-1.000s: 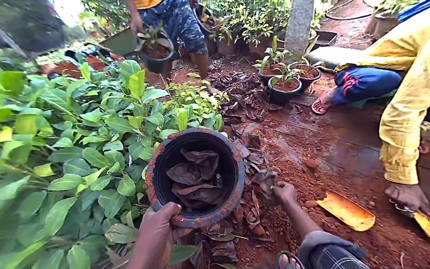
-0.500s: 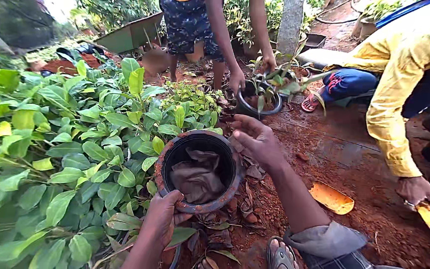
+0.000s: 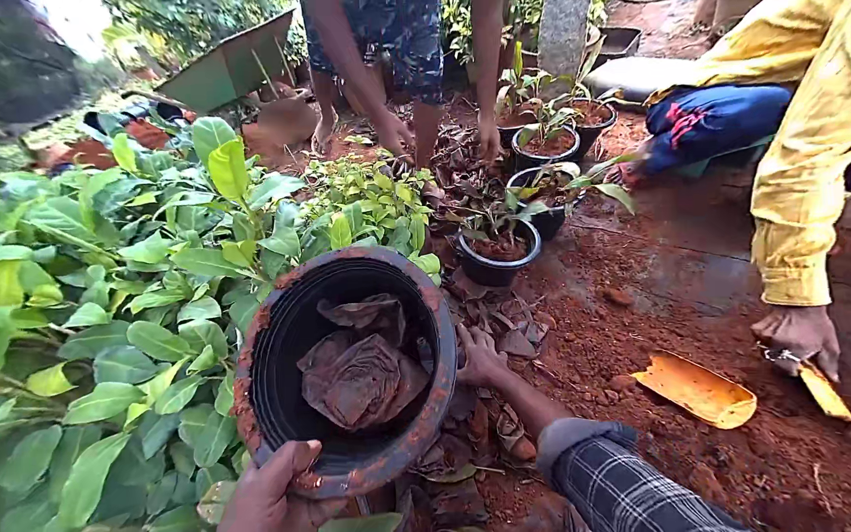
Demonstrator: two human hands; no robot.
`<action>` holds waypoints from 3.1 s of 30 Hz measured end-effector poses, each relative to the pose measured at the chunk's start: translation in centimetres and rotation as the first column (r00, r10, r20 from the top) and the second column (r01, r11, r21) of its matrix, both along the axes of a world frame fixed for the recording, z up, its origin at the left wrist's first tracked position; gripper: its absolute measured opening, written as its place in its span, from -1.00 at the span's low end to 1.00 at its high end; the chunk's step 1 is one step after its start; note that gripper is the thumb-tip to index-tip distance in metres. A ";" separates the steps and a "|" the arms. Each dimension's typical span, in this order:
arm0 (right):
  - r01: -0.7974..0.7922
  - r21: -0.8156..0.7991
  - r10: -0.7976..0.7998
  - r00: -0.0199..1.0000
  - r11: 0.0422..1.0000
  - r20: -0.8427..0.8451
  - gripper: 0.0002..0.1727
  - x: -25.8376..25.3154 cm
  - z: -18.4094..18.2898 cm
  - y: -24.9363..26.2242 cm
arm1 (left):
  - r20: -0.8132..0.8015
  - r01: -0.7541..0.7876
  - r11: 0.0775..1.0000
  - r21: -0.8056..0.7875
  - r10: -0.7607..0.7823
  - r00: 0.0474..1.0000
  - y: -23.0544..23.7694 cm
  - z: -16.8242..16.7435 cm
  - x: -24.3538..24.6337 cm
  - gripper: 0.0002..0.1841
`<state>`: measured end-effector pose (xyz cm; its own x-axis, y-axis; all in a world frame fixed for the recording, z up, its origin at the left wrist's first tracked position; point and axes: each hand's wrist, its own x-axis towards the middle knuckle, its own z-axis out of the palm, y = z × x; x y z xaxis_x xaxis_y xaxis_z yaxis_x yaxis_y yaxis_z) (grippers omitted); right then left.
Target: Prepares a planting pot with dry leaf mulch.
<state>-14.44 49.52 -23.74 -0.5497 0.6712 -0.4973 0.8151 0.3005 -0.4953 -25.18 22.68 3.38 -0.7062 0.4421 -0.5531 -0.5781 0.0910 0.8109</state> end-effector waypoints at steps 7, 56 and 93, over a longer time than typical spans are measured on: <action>-0.284 0.083 0.272 0.953 0.955 0.134 -0.30 -2.0 -2.8 -5.8 | 0.011 -0.044 0.999 -0.007 0.044 0.999 -0.6 -0.8 -0.7 -0.87; 0.167 -0.122 -0.168 0.300 0.978 -0.939 -0.71 2.7 25.0 -0.4 | 0.023 -0.086 0.991 -0.104 0.089 0.996 0.3 -2.3 -0.3 -0.71; 0.041 0.020 -0.037 0.985 0.999 -0.169 -0.42 1.9 -1.5 -2.7 | 0.010 -0.111 0.994 0.008 0.111 0.994 -0.2 0.6 -0.4 -0.88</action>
